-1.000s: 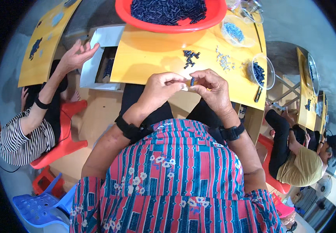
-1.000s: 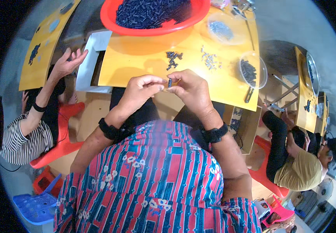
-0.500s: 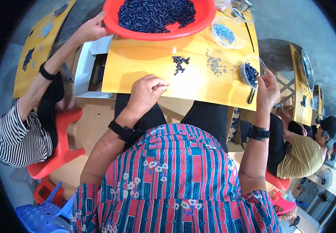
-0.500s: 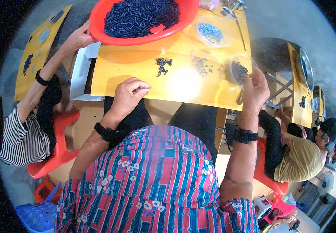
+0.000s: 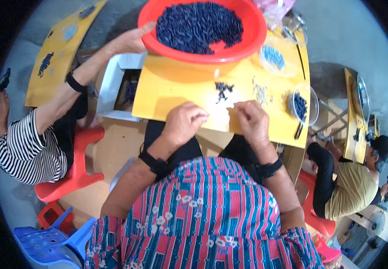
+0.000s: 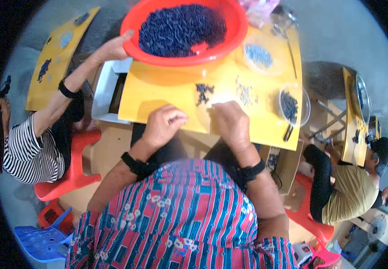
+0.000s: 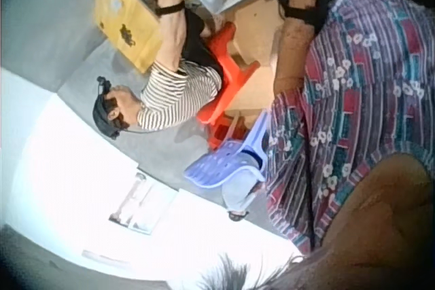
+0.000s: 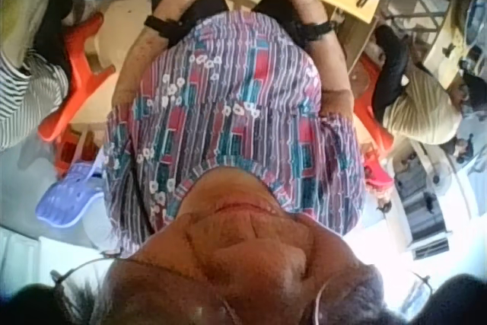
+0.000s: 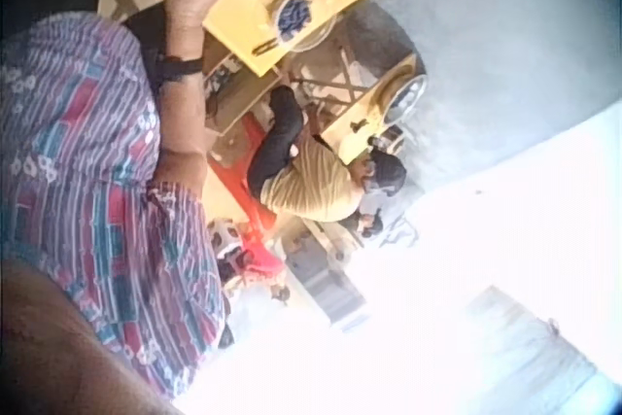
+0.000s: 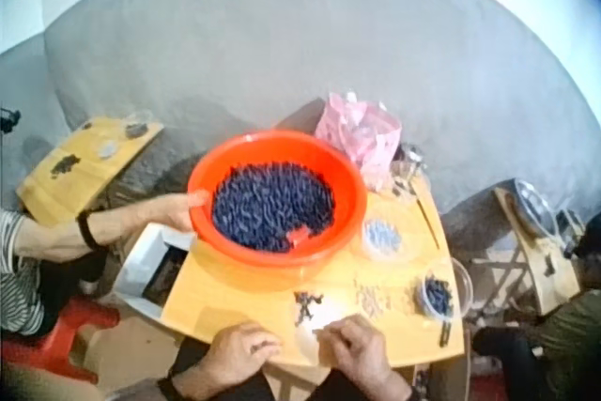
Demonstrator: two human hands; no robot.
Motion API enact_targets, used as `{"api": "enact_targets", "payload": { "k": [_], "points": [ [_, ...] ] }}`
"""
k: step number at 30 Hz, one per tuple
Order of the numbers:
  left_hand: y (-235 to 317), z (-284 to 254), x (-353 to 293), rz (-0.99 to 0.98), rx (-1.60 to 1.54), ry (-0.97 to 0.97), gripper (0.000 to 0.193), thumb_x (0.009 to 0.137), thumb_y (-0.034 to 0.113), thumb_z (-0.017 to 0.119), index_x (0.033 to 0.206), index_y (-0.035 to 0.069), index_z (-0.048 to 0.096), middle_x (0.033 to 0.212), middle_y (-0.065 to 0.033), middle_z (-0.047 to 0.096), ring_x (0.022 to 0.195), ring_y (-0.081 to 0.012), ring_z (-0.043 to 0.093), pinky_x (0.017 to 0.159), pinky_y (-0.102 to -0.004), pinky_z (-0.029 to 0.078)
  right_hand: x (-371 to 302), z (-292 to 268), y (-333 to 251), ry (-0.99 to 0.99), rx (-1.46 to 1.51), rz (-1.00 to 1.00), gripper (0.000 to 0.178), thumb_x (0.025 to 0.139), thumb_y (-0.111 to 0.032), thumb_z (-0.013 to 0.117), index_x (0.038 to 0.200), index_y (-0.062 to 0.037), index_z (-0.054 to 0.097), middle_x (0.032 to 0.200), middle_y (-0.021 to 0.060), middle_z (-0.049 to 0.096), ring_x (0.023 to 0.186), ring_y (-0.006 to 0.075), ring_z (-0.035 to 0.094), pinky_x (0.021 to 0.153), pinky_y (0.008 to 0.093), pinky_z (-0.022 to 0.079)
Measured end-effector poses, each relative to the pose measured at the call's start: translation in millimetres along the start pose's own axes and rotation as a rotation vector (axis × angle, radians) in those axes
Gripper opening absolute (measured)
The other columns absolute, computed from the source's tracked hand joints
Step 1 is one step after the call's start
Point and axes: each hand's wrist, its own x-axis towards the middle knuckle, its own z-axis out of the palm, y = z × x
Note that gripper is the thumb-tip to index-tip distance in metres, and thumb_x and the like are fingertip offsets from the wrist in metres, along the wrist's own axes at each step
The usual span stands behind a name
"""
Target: Manually assembling small plastic components at a workshop workstation.
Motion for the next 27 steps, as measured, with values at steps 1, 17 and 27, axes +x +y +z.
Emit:
{"api": "enact_targets", "payload": {
  "k": [1,17,27],
  "points": [
    [2.4,-1.7,-1.2,-0.007,-0.018,-0.012,0.006,0.081,0.009,0.071,0.085,0.004,0.072,0.076,-0.0078,0.064,0.064,-0.0171,0.061,0.06,-0.0294,0.048,0.6,3.7,-1.1,-0.019,0.021,0.044,0.014,0.079,0.001,0.069,0.092,-0.0056,0.07,0.084,0.0098,0.064,0.075,0.0231,0.062,0.067,0.0312,0.05],
    [8.4,-5.2,-5.1,-0.03,-0.02,-0.068,0.009,0.081,0.013,0.07,0.086,0.005,0.073,0.081,-0.0114,0.065,0.075,-0.0275,0.066,0.068,-0.0337,0.051,-16.5,22.6,15.5,0.108,0.445,0.417,0.004,0.083,-0.002,0.072,0.084,-0.0037,0.069,0.079,0.0012,0.062,0.073,0.0087,0.058,0.067,0.0251,0.048],
    [3.9,-3.2,5.1,-0.04,-0.05,-0.028,0.005,0.078,0.002,0.073,0.083,0.003,0.072,0.073,-0.0027,0.06,0.06,-0.0088,0.055,0.057,-0.0235,0.045,-10.0,29.8,32.9,0.132,0.434,0.398,0.014,0.079,0.0,0.071,0.092,-0.0054,0.071,0.085,0.0062,0.065,0.078,0.0158,0.063,0.073,0.0287,0.051]
  ]
}}
